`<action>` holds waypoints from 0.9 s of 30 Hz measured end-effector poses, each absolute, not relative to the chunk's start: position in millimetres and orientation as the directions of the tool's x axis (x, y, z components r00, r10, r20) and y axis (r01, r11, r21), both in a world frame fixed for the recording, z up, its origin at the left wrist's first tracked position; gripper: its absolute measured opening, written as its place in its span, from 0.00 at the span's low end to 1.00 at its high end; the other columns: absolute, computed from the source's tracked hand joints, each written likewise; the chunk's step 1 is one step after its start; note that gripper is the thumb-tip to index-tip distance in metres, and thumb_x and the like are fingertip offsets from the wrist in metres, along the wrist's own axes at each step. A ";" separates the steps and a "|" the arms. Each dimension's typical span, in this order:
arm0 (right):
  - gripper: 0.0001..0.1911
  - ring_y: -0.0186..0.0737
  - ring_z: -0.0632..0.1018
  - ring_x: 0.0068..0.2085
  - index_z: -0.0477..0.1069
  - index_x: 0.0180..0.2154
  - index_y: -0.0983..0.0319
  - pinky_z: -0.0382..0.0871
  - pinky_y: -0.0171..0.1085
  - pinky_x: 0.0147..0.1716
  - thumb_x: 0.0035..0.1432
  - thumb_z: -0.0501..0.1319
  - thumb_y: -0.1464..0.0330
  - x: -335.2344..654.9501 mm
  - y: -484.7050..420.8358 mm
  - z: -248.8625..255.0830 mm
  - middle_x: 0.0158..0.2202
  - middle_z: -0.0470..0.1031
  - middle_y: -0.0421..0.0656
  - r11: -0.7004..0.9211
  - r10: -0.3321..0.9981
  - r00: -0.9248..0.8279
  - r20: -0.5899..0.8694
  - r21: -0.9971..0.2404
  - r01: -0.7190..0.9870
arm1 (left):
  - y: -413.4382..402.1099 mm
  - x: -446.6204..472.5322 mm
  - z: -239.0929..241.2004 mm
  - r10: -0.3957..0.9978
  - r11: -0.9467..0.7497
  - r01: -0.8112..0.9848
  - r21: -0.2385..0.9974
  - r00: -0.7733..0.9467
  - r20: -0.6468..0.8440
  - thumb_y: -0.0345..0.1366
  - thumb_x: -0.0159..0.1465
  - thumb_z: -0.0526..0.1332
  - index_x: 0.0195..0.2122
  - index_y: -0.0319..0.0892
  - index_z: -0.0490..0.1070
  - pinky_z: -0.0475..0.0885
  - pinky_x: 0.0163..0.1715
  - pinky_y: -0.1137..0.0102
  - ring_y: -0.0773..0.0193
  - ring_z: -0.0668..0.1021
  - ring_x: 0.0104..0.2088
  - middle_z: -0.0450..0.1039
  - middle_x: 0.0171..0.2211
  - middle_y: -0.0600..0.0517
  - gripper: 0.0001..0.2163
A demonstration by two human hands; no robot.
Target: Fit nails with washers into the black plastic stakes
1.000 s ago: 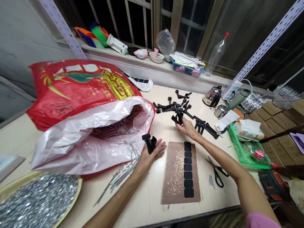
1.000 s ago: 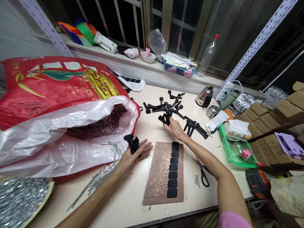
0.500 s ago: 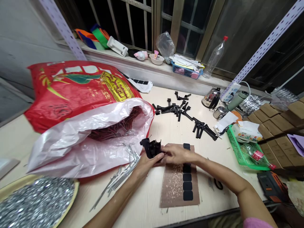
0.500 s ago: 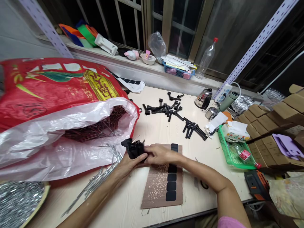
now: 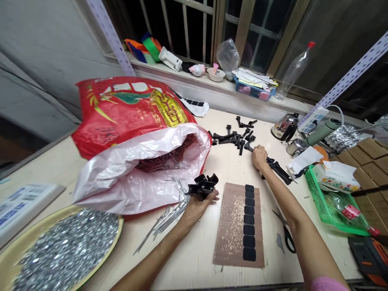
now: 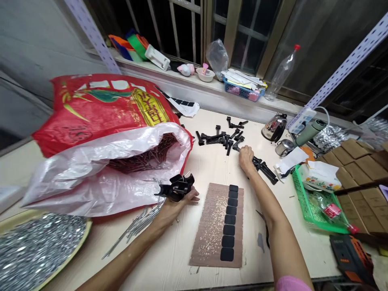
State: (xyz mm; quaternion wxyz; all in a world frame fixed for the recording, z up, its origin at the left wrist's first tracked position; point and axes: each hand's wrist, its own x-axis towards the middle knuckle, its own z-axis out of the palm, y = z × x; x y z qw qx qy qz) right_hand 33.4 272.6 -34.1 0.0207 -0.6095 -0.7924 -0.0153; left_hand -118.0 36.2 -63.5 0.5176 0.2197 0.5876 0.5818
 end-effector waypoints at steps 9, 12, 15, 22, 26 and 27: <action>0.09 0.35 0.74 0.27 0.69 0.35 0.64 0.67 0.34 0.27 0.57 0.57 0.65 24.6 149.6 -18.4 0.28 0.73 0.40 0.391 0.879 -0.461 0.123 -0.740 0.547 | 39.5 -119.6 -57.6 0.873 -0.010 -0.415 0.910 -0.447 -0.194 0.46 0.45 0.70 0.27 0.40 0.72 0.77 0.41 0.62 0.58 0.81 0.33 0.77 0.29 0.51 0.16; 0.07 0.34 0.74 0.29 0.70 0.35 0.63 0.69 0.34 0.29 0.57 0.57 0.66 4.2 102.2 -12.2 0.31 0.73 0.40 0.442 0.798 -0.580 0.163 -0.813 0.380 | 34.3 -120.3 -52.6 0.892 -0.034 -0.489 0.872 -0.408 -0.194 0.46 0.42 0.72 0.33 0.39 0.74 0.76 0.43 0.60 0.56 0.80 0.38 0.78 0.35 0.49 0.21; 0.07 0.35 0.75 0.37 0.71 0.39 0.62 0.70 0.35 0.37 0.59 0.56 0.71 -11.1 79.9 -3.8 0.36 0.72 0.42 0.582 0.663 -0.717 0.216 -0.752 0.311 | 19.4 -129.5 -47.4 0.893 -0.005 -0.543 0.840 -0.381 -0.240 0.44 0.38 0.74 0.36 0.38 0.75 0.76 0.42 0.58 0.54 0.79 0.40 0.79 0.36 0.48 0.25; 0.08 0.41 0.71 0.42 0.71 0.41 0.64 0.68 0.39 0.41 0.63 0.54 0.74 -14.2 77.0 -28.7 0.41 0.69 0.48 0.732 0.630 -0.775 -0.047 -0.299 0.613 | -34.3 -157.8 -47.6 0.822 0.006 -0.482 0.876 -0.497 -0.279 0.43 0.38 0.74 0.30 0.38 0.75 0.77 0.40 0.59 0.54 0.80 0.37 0.78 0.30 0.48 0.20; 0.13 0.46 0.70 0.43 0.70 0.33 0.64 0.66 0.44 0.44 0.57 0.52 0.83 -12.3 75.1 -42.6 0.37 0.71 0.51 0.765 0.639 -0.763 -0.091 -0.023 0.644 | -54.2 -162.4 -60.2 0.788 0.016 -0.337 0.942 -0.575 -0.219 0.41 0.43 0.72 0.34 0.39 0.76 0.72 0.49 0.57 0.52 0.79 0.44 0.79 0.37 0.46 0.18; 0.15 0.47 0.70 0.43 0.70 0.33 0.64 0.65 0.44 0.45 0.56 0.50 0.85 -11.7 74.3 -41.5 0.37 0.72 0.51 0.770 0.634 -0.769 -0.082 -0.013 0.637 | -57.6 -164.2 -63.1 0.783 0.035 -0.305 0.952 -0.584 -0.216 0.41 0.46 0.71 0.34 0.39 0.76 0.71 0.50 0.56 0.51 0.78 0.46 0.79 0.39 0.45 0.16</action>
